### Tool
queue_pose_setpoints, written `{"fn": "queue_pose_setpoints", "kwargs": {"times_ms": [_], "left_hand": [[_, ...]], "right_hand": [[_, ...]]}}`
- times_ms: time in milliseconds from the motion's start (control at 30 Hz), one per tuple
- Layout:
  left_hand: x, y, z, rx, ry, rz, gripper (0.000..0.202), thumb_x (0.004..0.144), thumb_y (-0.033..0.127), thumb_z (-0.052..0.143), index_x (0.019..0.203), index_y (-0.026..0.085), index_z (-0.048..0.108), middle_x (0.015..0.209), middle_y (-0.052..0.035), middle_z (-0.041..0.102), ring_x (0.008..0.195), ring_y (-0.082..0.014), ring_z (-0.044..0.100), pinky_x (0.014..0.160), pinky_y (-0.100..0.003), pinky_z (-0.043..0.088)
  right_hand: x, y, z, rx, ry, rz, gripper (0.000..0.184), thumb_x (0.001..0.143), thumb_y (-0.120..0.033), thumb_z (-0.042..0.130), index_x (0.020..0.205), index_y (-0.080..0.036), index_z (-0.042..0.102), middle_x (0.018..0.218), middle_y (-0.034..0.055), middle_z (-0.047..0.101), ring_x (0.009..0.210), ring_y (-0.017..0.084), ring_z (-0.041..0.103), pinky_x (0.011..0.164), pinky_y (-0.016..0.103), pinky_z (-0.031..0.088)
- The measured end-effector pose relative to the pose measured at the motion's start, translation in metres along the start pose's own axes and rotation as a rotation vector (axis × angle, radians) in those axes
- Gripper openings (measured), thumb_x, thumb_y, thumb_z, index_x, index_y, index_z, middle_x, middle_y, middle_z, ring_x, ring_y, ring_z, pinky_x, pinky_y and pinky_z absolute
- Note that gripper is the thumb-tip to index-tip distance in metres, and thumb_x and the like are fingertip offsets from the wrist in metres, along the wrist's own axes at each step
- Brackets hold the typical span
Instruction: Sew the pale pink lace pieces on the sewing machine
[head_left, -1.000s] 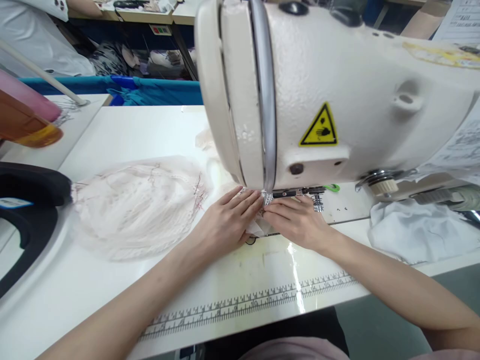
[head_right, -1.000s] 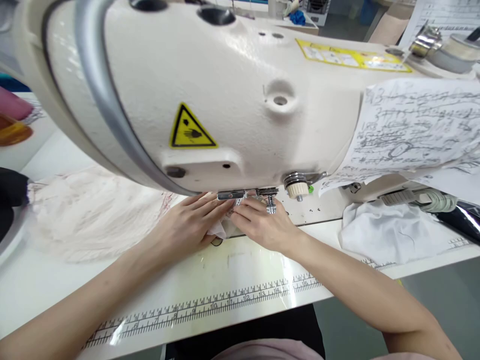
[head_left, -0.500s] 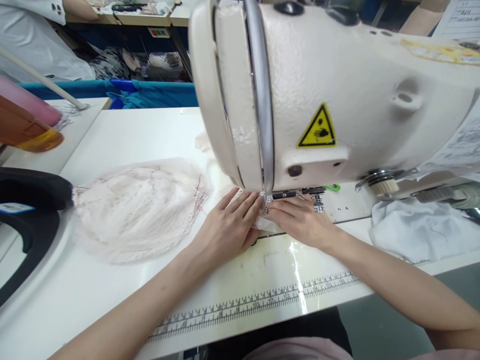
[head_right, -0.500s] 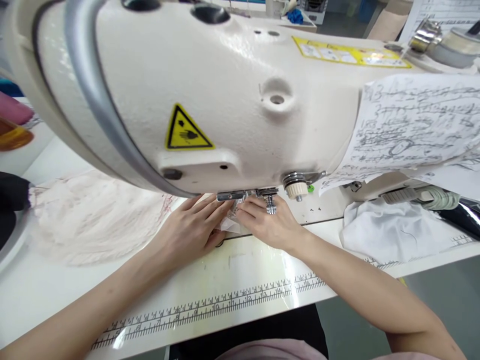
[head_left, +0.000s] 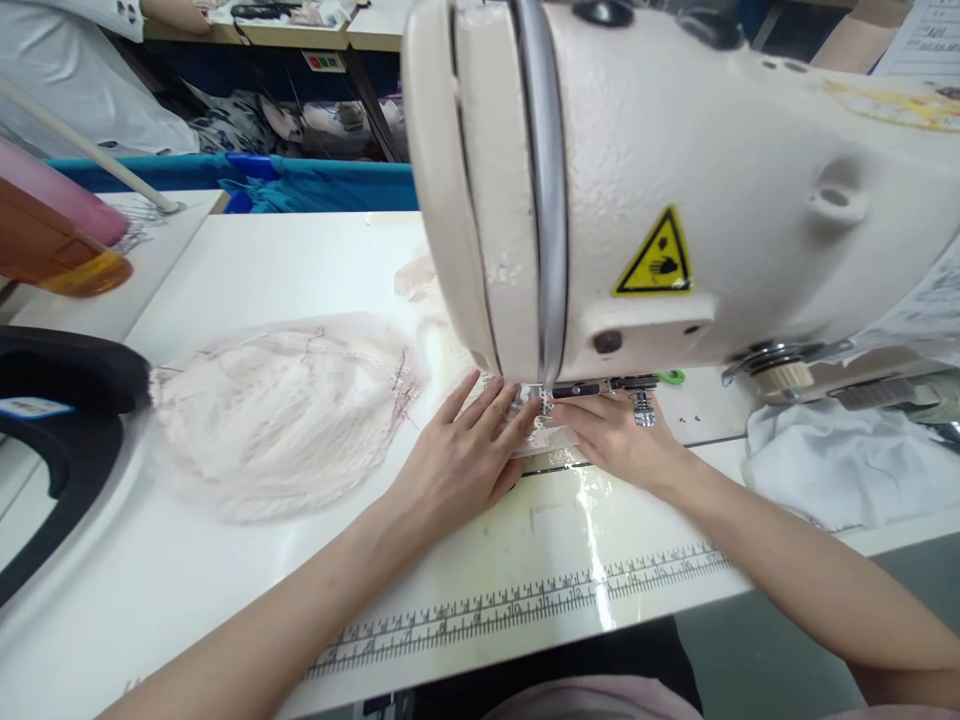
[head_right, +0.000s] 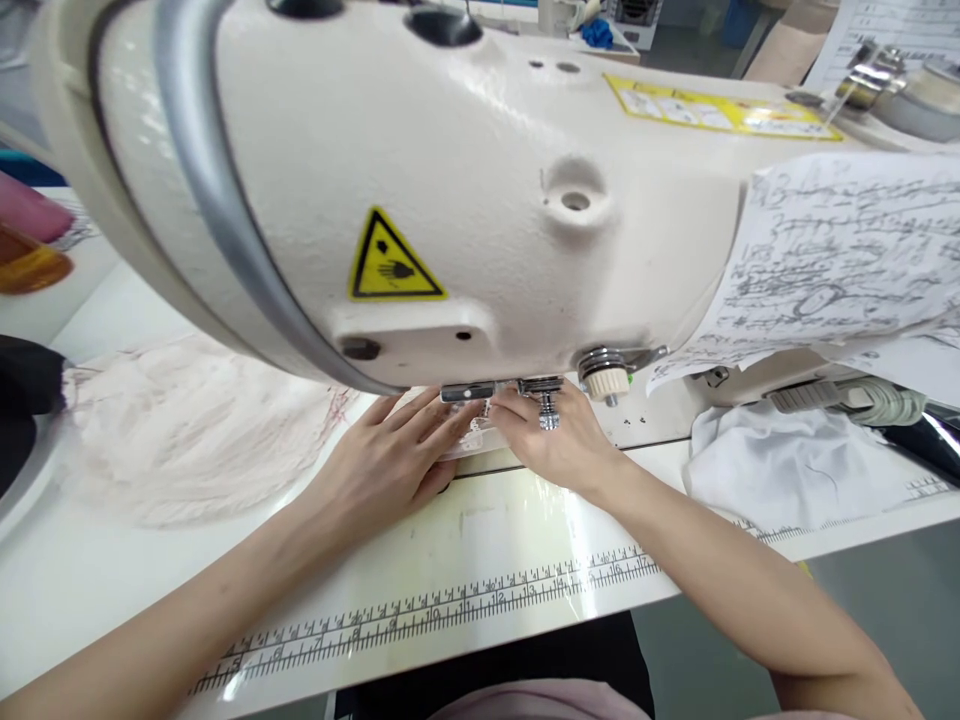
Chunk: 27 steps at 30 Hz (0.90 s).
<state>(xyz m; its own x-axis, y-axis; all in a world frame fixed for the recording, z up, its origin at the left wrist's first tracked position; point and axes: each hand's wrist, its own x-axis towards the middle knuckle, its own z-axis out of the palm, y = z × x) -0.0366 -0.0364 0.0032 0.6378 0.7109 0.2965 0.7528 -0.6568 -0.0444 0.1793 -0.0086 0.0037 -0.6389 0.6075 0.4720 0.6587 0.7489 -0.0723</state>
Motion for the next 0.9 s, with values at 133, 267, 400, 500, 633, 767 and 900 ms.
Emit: {"fn": "queue_pose_setpoints", "kwargs": {"times_ms": [133, 267, 400, 500, 633, 767, 900], "left_hand": [[0.0011, -0.0007, 0.0003, 0.040, 0.020, 0.007, 0.040, 0.092, 0.026, 0.046, 0.127, 0.012, 0.058, 0.123, -0.0154, 0.065, 0.123, -0.0320, 0.055, 0.109, -0.052, 0.037], [0.0031, -0.0016, 0.0004, 0.066, 0.037, 0.011, 0.039, 0.092, 0.027, 0.044, 0.124, 0.011, 0.060, 0.122, -0.0169, 0.065, 0.120, -0.0324, 0.058, 0.107, -0.053, 0.040], [0.0045, -0.0014, 0.0007, 0.073, 0.041, 0.005, 0.040, 0.092, 0.027, 0.044, 0.125, 0.011, 0.059, 0.122, -0.0184, 0.065, 0.119, -0.0329, 0.058, 0.106, -0.054, 0.040], [0.0038, -0.0014, 0.0005, 0.068, 0.045, 0.011, 0.040, 0.093, 0.027, 0.045, 0.127, 0.011, 0.057, 0.126, -0.0179, 0.063, 0.121, -0.0332, 0.056, 0.107, -0.056, 0.039], [0.0023, -0.0017, -0.0008, 0.014, 0.054, 0.145, 0.032, 0.095, 0.013, 0.043, 0.123, 0.014, 0.059, 0.133, -0.0084, 0.059, 0.125, -0.0231, 0.055, 0.112, -0.046, 0.038], [0.0032, -0.0017, -0.0015, -0.015, 0.067, 0.190, 0.027, 0.095, 0.010, 0.042, 0.112, 0.012, 0.063, 0.128, -0.0090, 0.062, 0.120, -0.0192, 0.058, 0.112, -0.040, 0.040], [0.0050, -0.0035, -0.0017, -0.028, 0.113, 0.178, 0.022, 0.095, 0.014, 0.043, 0.102, 0.012, 0.064, 0.121, -0.0092, 0.067, 0.114, -0.0194, 0.063, 0.111, -0.042, 0.041]], "right_hand": [[0.0008, -0.0014, 0.0011, -0.049, 0.040, 0.021, 0.025, 0.084, -0.008, 0.048, 0.086, -0.024, 0.067, 0.088, -0.0019, 0.071, 0.082, 0.016, 0.063, 0.077, 0.033, 0.045], [0.0020, 0.0004, 0.0033, -0.100, 0.096, 0.007, 0.026, 0.083, -0.007, 0.047, 0.084, -0.024, 0.066, 0.084, -0.0022, 0.070, 0.078, 0.015, 0.062, 0.074, 0.031, 0.045], [0.0030, 0.0038, 0.0049, -0.129, 0.135, -0.026, 0.023, 0.084, -0.008, 0.047, 0.082, -0.024, 0.065, 0.080, -0.0024, 0.070, 0.077, 0.015, 0.061, 0.072, 0.031, 0.045], [0.0030, 0.0050, 0.0063, -0.101, 0.110, -0.007, 0.024, 0.081, -0.007, 0.048, 0.083, -0.025, 0.064, 0.080, -0.0023, 0.069, 0.079, 0.016, 0.060, 0.072, 0.032, 0.046], [0.0034, 0.0031, 0.0047, -0.138, 0.123, -0.015, 0.025, 0.080, -0.005, 0.048, 0.084, -0.025, 0.065, 0.083, -0.0030, 0.071, 0.076, 0.015, 0.059, 0.072, 0.032, 0.045], [0.0044, 0.0022, 0.0009, -0.206, 0.117, -0.047, 0.026, 0.080, -0.005, 0.048, 0.086, -0.024, 0.066, 0.085, -0.0035, 0.072, 0.073, 0.014, 0.058, 0.071, 0.031, 0.043], [0.0015, 0.0038, 0.0056, -0.156, 0.087, -0.127, 0.029, 0.085, -0.003, 0.044, 0.092, -0.021, 0.066, 0.087, -0.0027, 0.072, 0.071, 0.013, 0.059, 0.065, 0.030, 0.042]]}}
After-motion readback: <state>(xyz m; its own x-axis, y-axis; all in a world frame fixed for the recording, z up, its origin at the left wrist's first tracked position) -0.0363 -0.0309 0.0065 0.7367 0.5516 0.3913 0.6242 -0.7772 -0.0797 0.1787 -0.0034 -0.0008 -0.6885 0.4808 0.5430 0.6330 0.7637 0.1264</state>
